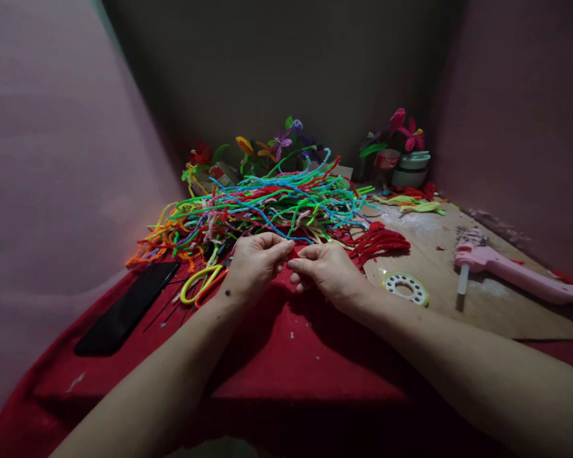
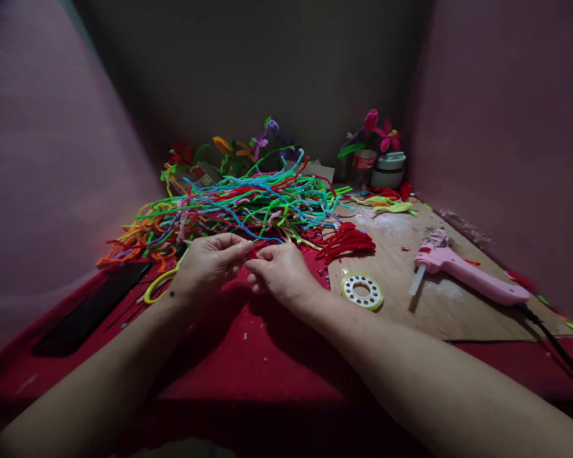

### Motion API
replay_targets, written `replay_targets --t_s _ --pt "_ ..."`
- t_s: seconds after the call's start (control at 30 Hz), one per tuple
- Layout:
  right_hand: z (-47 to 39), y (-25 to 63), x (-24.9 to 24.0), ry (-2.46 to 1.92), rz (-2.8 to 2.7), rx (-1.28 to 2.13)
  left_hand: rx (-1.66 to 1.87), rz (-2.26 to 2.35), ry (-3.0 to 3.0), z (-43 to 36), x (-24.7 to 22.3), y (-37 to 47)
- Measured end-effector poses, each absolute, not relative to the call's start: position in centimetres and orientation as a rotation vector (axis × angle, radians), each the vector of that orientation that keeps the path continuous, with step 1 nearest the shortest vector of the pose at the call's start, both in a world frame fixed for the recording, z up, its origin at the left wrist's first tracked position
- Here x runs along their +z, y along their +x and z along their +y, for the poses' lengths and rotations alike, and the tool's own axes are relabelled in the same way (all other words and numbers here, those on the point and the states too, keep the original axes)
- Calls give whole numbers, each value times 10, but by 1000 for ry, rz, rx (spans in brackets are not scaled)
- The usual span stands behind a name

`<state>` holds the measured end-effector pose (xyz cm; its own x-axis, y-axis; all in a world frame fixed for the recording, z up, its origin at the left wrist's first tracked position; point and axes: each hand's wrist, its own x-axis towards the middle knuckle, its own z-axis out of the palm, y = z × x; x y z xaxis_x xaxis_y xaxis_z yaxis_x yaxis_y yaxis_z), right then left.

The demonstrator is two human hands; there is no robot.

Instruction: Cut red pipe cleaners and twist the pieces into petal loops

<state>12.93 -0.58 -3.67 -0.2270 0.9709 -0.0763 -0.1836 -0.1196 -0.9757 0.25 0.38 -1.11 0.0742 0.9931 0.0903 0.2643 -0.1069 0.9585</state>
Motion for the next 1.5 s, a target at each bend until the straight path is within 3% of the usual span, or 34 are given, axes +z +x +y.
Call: replay_targets --t_s 0.4,0.6,0.93,1.5 --pt "1 135 -40 -848 -906 1703 1058 1112 1308 18 -17 -6" --pt "8 136 -43 -733 -773 1620 734 958 1084 18 -24 -8" --pt "5 133 -45 -824 -828 1592 558 904 1086 17 -23 -3" --pt "14 140 -42 -816 -665 1573 868 955 1484 12 -15 -5"
